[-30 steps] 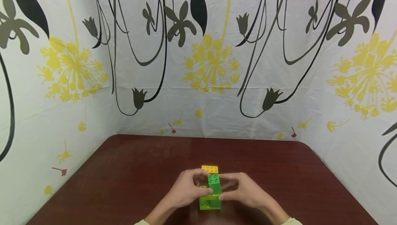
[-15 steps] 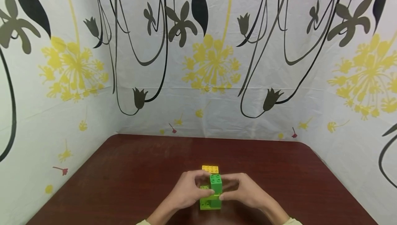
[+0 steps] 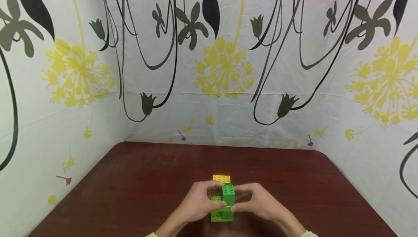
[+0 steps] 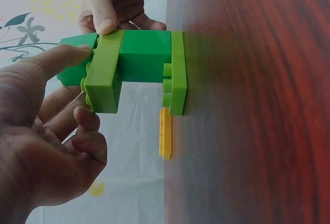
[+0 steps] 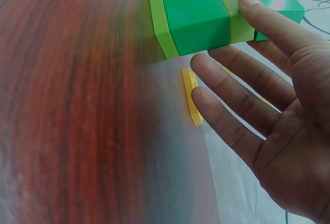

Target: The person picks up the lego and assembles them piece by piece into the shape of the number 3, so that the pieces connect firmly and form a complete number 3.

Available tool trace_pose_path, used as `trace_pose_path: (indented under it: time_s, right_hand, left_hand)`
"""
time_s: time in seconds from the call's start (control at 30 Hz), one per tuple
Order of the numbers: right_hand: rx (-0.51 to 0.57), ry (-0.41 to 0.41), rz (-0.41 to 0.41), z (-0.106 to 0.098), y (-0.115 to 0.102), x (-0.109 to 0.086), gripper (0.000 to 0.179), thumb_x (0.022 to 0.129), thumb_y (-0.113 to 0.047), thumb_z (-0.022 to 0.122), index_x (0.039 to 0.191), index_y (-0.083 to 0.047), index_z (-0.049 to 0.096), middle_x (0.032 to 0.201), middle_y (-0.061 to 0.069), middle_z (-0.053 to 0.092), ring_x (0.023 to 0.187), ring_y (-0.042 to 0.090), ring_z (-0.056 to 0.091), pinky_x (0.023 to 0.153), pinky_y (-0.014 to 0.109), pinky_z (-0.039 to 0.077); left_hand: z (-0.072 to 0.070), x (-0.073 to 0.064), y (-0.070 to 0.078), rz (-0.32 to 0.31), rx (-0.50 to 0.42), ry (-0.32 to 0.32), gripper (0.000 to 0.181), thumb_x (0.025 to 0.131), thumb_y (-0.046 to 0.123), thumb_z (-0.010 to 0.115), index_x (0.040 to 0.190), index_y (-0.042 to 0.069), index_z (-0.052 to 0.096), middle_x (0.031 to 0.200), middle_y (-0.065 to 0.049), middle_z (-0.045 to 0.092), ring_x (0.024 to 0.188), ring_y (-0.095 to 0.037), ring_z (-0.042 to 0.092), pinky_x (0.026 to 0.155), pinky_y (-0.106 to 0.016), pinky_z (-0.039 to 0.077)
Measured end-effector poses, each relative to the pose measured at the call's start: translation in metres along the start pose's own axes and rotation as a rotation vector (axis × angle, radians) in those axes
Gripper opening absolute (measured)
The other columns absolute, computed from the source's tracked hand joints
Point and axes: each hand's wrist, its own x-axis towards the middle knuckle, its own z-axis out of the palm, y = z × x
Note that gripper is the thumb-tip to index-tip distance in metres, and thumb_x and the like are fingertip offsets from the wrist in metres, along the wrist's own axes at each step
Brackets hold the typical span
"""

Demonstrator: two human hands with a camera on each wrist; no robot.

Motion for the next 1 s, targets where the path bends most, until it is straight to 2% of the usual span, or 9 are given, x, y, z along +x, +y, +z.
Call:
trace_pose_path:
  time_s: [0.3,0.43,0.57,0.63,0.77,0.83,0.9,1.0]
  right_hand:
    - [0.02,-0.009,0.0,-0.003,-0.009,0.0,0.046,0.089,-0.024,0.087,0.134,-0.023,0.073,0.119,0.0,0.079,0.106,0.013,0.075,0.088,0.026,0.058]
    - [0.057,0.011,-0.005,-0.005,-0.014,0.0,0.048,0.093,-0.023,0.083,0.138,-0.019,0.07,0.12,0.005,0.079,0.107,0.016,0.076,0.088,0.027,0.06]
    - [0.061,0.041,-0.008,-0.005,-0.016,0.0,0.046,0.096,-0.023,0.08,0.14,-0.016,0.069,0.122,0.008,0.078,0.107,0.015,0.076,0.086,0.028,0.061]
    - [0.048,0.052,-0.006,-0.005,-0.016,0.0,0.045,0.097,-0.025,0.079,0.14,-0.017,0.069,0.122,0.007,0.078,0.107,0.014,0.076,0.086,0.028,0.061]
    - [0.006,0.074,-0.012,-0.004,-0.016,0.0,0.041,0.097,-0.028,0.078,0.137,-0.02,0.071,0.12,0.003,0.079,0.107,0.011,0.075,0.086,0.027,0.061]
    - [-0.013,0.082,-0.015,-0.004,-0.017,0.0,0.039,0.097,-0.03,0.078,0.135,-0.023,0.073,0.119,0.001,0.079,0.107,0.01,0.074,0.087,0.027,0.06]
    - [-0.028,0.089,-0.015,-0.004,-0.017,-0.001,0.038,0.097,-0.031,0.079,0.134,-0.024,0.073,0.119,-0.001,0.079,0.108,0.01,0.074,0.087,0.027,0.059]
    - [-0.038,0.094,-0.001,-0.004,-0.018,-0.001,0.038,0.096,-0.032,0.079,0.133,-0.025,0.074,0.118,-0.002,0.079,0.108,0.009,0.074,0.087,0.026,0.059]
  left_hand:
    - [0.0,0.0,-0.001,-0.012,0.008,-0.011,0.045,0.087,0.022,0.086,0.129,0.01,0.074,0.09,0.003,0.072,0.056,-0.007,0.041,0.058,-0.022,0.041]
    - [0.0,0.0,-0.001,-0.007,0.023,-0.004,0.048,0.086,0.022,0.086,0.13,0.007,0.073,0.079,0.005,0.065,0.056,-0.006,0.041,0.058,-0.021,0.04]
    - [0.001,0.0,-0.002,-0.01,0.017,-0.005,0.049,0.086,0.021,0.086,0.131,0.007,0.073,0.075,0.005,0.061,0.055,-0.006,0.04,0.058,-0.021,0.04]
    - [0.001,0.0,-0.003,-0.013,0.016,-0.006,0.048,0.086,0.02,0.087,0.13,0.008,0.073,0.082,0.004,0.067,0.057,-0.006,0.042,0.06,-0.022,0.042]
    - [0.001,0.0,-0.003,-0.015,0.015,-0.005,0.045,0.086,0.02,0.087,0.128,0.01,0.075,0.108,0.0,0.077,0.061,-0.006,0.048,0.066,-0.022,0.047]
    - [0.001,0.0,-0.003,-0.013,0.019,-0.004,0.044,0.085,0.02,0.087,0.127,0.011,0.075,0.111,-0.001,0.077,0.061,-0.006,0.049,0.067,-0.022,0.048]
    - [0.001,0.0,-0.002,-0.017,0.022,-0.001,0.044,0.085,0.02,0.088,0.126,0.011,0.075,0.108,0.0,0.077,0.06,-0.006,0.048,0.066,-0.022,0.048]
    - [0.001,0.001,-0.001,-0.026,0.032,0.003,0.045,0.084,0.019,0.088,0.126,0.01,0.076,0.091,0.003,0.073,0.056,-0.007,0.044,0.063,-0.022,0.046]
